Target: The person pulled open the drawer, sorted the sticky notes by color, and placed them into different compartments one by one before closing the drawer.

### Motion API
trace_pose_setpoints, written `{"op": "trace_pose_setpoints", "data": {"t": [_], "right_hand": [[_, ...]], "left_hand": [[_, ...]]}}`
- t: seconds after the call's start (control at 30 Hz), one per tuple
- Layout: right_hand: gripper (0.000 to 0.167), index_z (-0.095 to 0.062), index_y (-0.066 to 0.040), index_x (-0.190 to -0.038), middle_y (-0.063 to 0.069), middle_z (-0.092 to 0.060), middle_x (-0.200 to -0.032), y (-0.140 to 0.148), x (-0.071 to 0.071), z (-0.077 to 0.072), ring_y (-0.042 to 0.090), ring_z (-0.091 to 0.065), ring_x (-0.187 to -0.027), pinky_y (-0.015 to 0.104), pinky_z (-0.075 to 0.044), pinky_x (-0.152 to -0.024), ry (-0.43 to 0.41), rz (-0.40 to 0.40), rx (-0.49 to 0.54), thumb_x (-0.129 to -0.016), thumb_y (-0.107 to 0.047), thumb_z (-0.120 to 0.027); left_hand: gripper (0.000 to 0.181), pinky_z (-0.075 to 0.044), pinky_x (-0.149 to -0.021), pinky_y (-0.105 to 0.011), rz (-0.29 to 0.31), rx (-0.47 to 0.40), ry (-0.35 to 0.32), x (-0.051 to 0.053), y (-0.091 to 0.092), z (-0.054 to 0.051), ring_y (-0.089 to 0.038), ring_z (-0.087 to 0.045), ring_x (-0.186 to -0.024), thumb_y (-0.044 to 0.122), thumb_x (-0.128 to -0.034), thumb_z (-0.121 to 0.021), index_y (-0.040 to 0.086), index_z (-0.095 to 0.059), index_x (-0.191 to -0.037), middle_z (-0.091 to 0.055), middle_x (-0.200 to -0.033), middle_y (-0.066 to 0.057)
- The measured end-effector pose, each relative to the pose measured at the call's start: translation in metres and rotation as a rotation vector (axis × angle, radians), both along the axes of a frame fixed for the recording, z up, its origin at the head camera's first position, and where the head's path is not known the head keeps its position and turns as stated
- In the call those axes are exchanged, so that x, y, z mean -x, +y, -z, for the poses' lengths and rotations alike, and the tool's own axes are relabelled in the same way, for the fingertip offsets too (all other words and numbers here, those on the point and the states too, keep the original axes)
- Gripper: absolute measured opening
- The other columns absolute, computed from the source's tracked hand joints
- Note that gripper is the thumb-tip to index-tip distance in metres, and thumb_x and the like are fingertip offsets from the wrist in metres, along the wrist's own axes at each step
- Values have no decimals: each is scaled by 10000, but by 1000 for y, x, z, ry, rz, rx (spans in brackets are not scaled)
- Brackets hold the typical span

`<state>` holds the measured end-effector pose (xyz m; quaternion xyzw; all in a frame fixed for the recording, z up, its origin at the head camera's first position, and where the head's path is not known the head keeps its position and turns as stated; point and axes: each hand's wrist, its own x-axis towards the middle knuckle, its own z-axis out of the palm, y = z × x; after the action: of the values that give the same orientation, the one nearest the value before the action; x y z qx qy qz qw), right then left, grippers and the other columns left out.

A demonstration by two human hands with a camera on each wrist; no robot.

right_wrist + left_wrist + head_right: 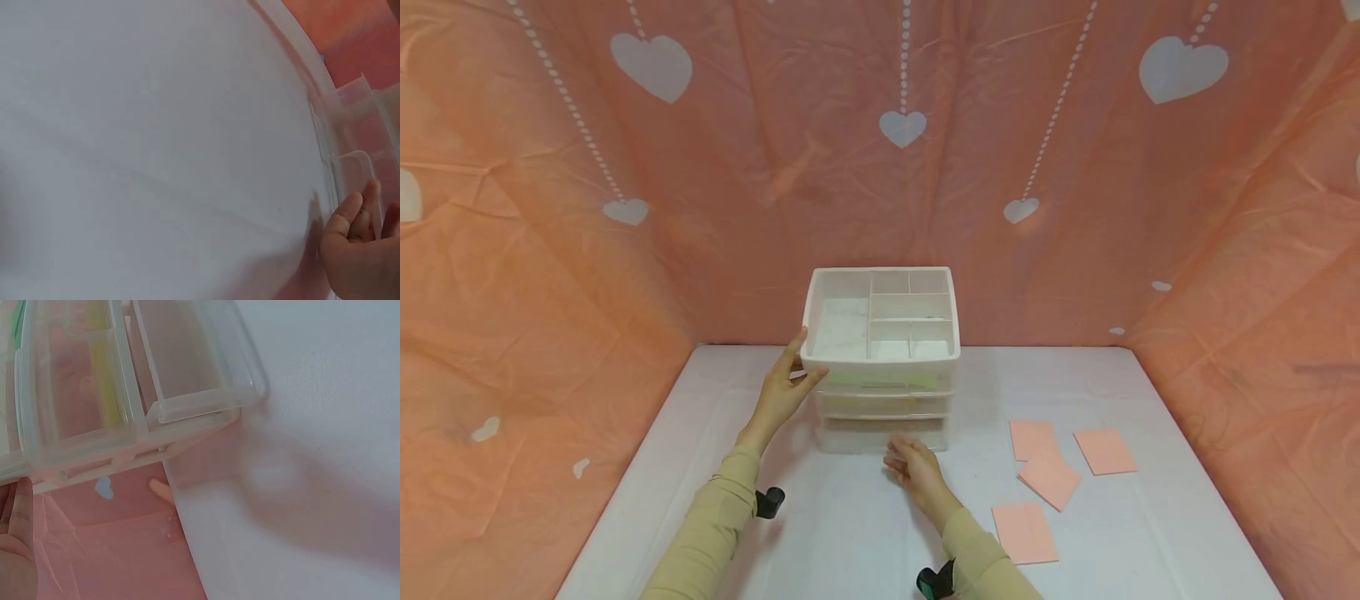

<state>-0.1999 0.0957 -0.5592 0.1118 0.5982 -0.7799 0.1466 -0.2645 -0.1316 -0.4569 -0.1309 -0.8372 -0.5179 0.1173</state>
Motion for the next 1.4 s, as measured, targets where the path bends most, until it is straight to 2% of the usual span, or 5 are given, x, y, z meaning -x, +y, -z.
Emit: {"op": "trace_pose_setpoints", "data": {"t": [0.27,0.7,1.03,1.17,1.4], "right_hand": [[554,-466,53,-1239,106,-574,-1181,4,-14,-2,88,-590,-933,254,-499,-892,-40,-35,-32,-936,-408,-517],[447,-516,27,-1215,-35,-638,-961,9,-34,-7,77,-586,-818,212,-501,-791,-113,-64,36,-923,-308,-559],[401,-574,-23,-1151,-41,-648,-974,12,-52,-8,73,-582,-821,211,-498,-800,-125,-112,52,-906,-340,-583],[475,-548,-1,-1193,-7,-644,-1043,14,-57,-5,80,-582,-849,220,-494,-823,-123,-141,41,-903,-375,-580],[564,-487,33,-1251,6,-634,-1080,17,-60,-2,92,-599,-907,258,-499,-882,-111,-170,47,-903,-402,-574]], "left_hand": [[708,-534,-893,-373,1,3,2,1,0,1,-319,-593,-1038,307,-863,-661,361,-276,-1455,-545,-1062,-150],[720,-539,-883,-358,-3,-1,24,0,1,1,-309,-598,-1016,280,-856,-673,330,-283,-1459,-545,-1038,-151],[715,-532,-893,-385,-1,-18,9,1,2,1,-316,-596,-1021,269,-851,-677,294,-301,-1458,-540,-1034,-163],[728,-525,-903,-404,-12,-15,10,1,3,1,-333,-588,-1023,223,-851,-680,246,-294,-1467,-536,-1040,-190],[703,-517,-910,-435,-7,0,1,-14,7,-18,-369,-581,-1022,157,-868,-659,162,-291,-1467,-525,-1028,-218]]}}
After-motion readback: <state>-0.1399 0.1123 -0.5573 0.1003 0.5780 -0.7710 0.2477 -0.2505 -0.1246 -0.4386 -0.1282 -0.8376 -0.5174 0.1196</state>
